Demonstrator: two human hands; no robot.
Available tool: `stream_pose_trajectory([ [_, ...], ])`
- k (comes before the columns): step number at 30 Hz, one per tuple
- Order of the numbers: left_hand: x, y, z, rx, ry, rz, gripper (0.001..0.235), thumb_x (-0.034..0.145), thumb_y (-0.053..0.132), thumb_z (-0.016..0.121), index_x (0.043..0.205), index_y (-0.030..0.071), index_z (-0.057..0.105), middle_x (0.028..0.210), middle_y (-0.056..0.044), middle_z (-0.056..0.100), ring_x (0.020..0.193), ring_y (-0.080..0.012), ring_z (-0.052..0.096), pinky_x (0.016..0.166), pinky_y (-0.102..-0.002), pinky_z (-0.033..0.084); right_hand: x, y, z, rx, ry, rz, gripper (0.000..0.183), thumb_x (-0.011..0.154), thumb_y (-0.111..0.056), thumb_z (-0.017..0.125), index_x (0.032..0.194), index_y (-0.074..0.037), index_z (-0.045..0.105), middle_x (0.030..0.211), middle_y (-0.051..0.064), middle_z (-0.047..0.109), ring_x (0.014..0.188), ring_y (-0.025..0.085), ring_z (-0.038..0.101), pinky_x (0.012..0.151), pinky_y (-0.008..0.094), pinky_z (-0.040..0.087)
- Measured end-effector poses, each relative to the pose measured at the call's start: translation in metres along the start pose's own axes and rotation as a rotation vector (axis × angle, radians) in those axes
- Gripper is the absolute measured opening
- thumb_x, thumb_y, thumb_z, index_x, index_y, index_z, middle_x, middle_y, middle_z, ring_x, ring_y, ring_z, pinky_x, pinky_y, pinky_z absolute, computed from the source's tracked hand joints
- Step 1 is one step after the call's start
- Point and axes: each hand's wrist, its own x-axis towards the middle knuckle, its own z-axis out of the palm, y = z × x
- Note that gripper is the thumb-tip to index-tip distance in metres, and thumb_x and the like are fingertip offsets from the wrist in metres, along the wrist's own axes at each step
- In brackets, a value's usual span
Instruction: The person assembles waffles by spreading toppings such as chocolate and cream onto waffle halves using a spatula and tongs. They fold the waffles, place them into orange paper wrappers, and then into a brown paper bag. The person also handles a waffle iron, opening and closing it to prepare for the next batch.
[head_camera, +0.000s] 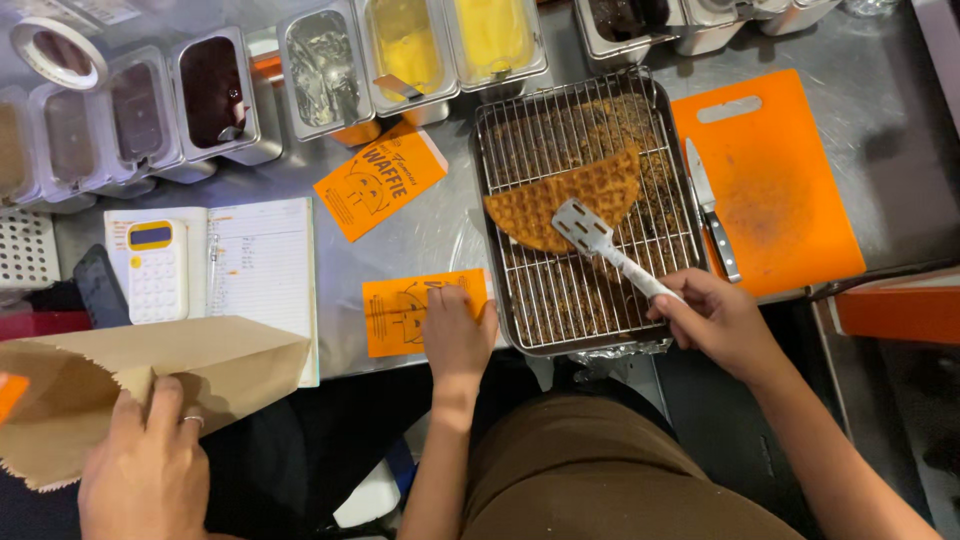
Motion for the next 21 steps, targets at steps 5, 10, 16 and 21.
stream_pose_trajectory([
  [5, -0.005, 0.01, -0.025, 0.168, -0.113, -0.034, 0.053, 0.071, 0.034, 0.087, 0.094, 0.0, 0.054, 0.094, -0.022, 0.056, 0.089, -0.0436, 0.056, 0.073, -0.053, 0.048, -0.026, 0.003, 0.007, -0.036, 0.035, 0.071, 0.023, 0.095, -0.014, 0.065, 0.112, 0.0, 0.07, 0.083, 0.005, 0.073, 0.055, 0.008, 0.054, 0.051, 0.024, 0.045],
  [10, -0.01, 0.015, -0.028, 0.092, -0.147, -0.028, 0.04, 0.078, 0.028, 0.082, 0.095, 0.002, 0.057, 0.097, -0.018, 0.057, 0.093, -0.0402, 0.057, 0.08, -0.05, 0.05, -0.041, 0.006, 0.01, -0.001, 0.028, 0.098, 0.026, 0.094, -0.015, 0.065, 0.114, 0.0, 0.07, 0.085, 0.004, 0.075, 0.056, 0.008, 0.054, 0.053, 0.025, 0.046],
  [16, -0.016, 0.012, -0.024, 0.068, -0.132, -0.063, 0.028, 0.085, 0.024, 0.08, 0.093, 0.004, 0.061, 0.093, -0.016, 0.061, 0.088, -0.0384, 0.062, 0.073, -0.048, 0.051, -0.051, 0.011, 0.006, 0.016, -0.011, 0.113, 0.027, 0.093, -0.015, 0.065, 0.116, -0.001, 0.07, 0.085, 0.005, 0.074, 0.056, 0.009, 0.054, 0.053, 0.025, 0.046],
  [21, -0.015, -0.003, -0.023, -0.068, -0.11, -0.055, 0.012, 0.091, 0.017, 0.072, 0.09, 0.008, 0.064, 0.09, -0.011, 0.065, 0.087, -0.035, 0.065, 0.075, -0.046, 0.054, -0.058, 0.009, 0.006, 0.03, -0.058, 0.097, 0.024, 0.094, -0.015, 0.065, 0.11, 0.001, 0.071, 0.086, 0.005, 0.074, 0.057, 0.008, 0.054, 0.053, 0.025, 0.046],
])
